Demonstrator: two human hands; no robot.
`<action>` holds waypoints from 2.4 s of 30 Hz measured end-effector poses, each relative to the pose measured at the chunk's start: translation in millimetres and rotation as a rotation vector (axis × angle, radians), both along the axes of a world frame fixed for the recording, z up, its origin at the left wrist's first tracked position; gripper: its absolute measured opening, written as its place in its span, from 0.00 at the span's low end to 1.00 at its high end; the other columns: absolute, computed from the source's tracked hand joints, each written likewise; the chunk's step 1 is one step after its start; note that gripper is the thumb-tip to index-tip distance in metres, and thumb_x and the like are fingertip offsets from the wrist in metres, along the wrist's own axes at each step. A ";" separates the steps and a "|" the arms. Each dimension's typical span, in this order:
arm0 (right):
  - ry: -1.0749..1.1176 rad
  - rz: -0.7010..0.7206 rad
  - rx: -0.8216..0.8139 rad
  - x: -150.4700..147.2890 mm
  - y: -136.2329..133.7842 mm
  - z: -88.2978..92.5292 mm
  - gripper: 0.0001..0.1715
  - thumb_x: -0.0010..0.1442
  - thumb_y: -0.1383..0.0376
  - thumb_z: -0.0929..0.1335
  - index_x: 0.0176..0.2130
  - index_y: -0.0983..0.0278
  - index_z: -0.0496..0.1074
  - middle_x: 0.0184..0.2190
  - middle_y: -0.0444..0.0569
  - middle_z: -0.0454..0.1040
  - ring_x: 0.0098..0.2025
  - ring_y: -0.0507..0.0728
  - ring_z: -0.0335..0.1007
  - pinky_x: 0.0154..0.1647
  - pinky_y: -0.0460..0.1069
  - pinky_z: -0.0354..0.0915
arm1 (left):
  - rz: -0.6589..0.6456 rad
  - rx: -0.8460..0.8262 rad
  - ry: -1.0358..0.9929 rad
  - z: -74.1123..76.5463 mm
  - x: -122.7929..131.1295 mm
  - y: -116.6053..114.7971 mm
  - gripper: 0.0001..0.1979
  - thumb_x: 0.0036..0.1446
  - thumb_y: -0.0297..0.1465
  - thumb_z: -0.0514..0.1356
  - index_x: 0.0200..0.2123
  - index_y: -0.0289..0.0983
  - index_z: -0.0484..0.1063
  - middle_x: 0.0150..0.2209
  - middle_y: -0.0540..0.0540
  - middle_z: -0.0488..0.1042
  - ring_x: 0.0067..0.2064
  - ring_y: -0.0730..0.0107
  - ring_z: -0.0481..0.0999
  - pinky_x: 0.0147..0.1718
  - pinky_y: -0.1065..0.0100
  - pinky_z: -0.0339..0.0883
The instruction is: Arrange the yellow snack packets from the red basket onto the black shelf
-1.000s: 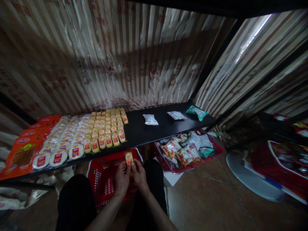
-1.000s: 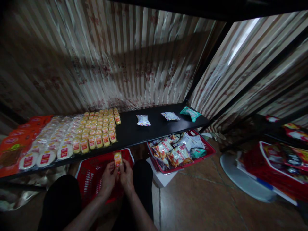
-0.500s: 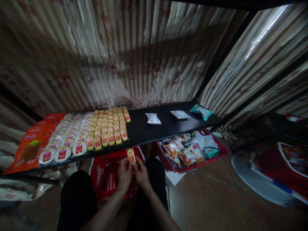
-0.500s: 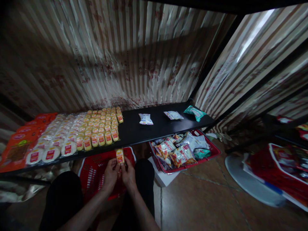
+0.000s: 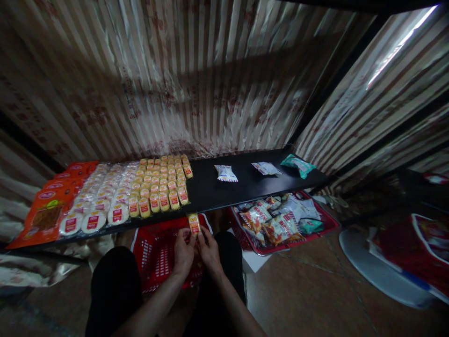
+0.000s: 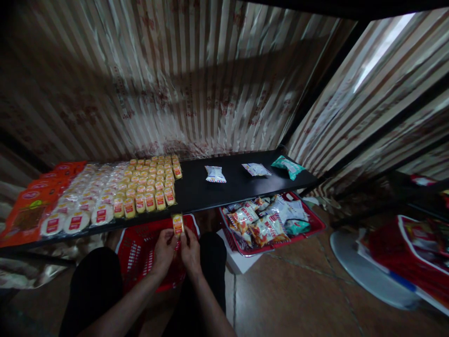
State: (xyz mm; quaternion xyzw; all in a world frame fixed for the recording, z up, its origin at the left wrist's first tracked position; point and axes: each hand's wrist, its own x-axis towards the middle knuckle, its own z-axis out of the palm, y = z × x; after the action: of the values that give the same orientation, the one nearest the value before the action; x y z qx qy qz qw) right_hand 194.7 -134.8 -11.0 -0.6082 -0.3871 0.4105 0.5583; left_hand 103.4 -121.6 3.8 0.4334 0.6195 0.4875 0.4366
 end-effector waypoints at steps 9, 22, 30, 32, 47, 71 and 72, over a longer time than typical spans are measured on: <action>0.005 -0.016 0.011 3.4 12.3 -3.2 0.26 0.55 0.53 0.66 0.50 0.62 0.74 0.47 0.52 0.78 0.49 0.62 0.74 0.55 0.56 0.66 | -0.051 0.053 0.019 -3.3 4.5 10.8 0.07 0.52 0.30 0.58 0.36 0.38 0.71 0.39 0.43 0.77 0.43 0.64 0.75 0.48 0.61 0.66; -0.062 -0.013 0.037 17.8 38.6 13.3 0.22 0.53 0.60 0.65 0.47 0.63 0.74 0.46 0.52 0.78 0.50 0.61 0.73 0.57 0.57 0.63 | -0.108 0.023 0.057 16.5 14.9 35.8 0.12 0.54 0.22 0.52 0.39 0.37 0.72 0.42 0.43 0.76 0.44 0.67 0.75 0.49 0.64 0.67; -0.121 0.037 0.036 32.5 60.4 32.1 0.20 0.55 0.57 0.66 0.44 0.64 0.74 0.42 0.52 0.80 0.45 0.60 0.75 0.51 0.54 0.67 | -0.129 0.048 0.106 30.5 22.6 55.7 0.14 0.54 0.20 0.51 0.41 0.35 0.71 0.43 0.42 0.74 0.43 0.70 0.75 0.47 0.66 0.67; -0.112 0.038 0.035 35.1 67.5 36.2 0.19 0.55 0.56 0.67 0.43 0.63 0.74 0.40 0.51 0.80 0.43 0.60 0.76 0.49 0.54 0.68 | -0.133 0.046 0.087 31.8 25.3 61.5 0.14 0.54 0.20 0.52 0.41 0.35 0.71 0.43 0.42 0.74 0.43 0.70 0.75 0.47 0.67 0.68; -0.362 0.075 0.040 50.3 123.2 25.0 0.17 0.54 0.63 0.68 0.45 0.60 0.75 0.41 0.49 0.80 0.44 0.59 0.75 0.48 0.53 0.69 | -0.119 -0.018 0.118 43.4 43.2 102.8 0.14 0.56 0.21 0.53 0.44 0.33 0.70 0.46 0.40 0.76 0.48 0.68 0.75 0.51 0.67 0.66; -0.673 0.104 0.001 53.0 189.7 17.8 0.19 0.54 0.67 0.66 0.46 0.63 0.76 0.37 0.50 0.77 0.37 0.56 0.72 0.42 0.50 0.68 | -0.146 -0.126 0.172 61.3 61.9 146.0 0.23 0.61 0.29 0.48 0.58 0.30 0.63 0.62 0.34 0.64 0.64 0.63 0.63 0.62 0.65 0.53; -0.668 0.110 0.008 53.1 192.1 18.1 0.19 0.54 0.67 0.65 0.45 0.63 0.76 0.37 0.50 0.77 0.37 0.56 0.72 0.43 0.50 0.68 | -0.145 -0.122 0.169 62.5 62.5 147.0 0.23 0.61 0.29 0.48 0.58 0.30 0.63 0.62 0.34 0.65 0.63 0.63 0.64 0.62 0.65 0.53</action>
State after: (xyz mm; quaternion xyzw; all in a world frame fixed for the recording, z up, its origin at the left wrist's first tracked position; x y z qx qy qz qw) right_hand 247.7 57.3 7.0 -0.6851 -0.5827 0.2163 0.3800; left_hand 165.9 25.4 66.3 0.4892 0.6496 0.3781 0.4424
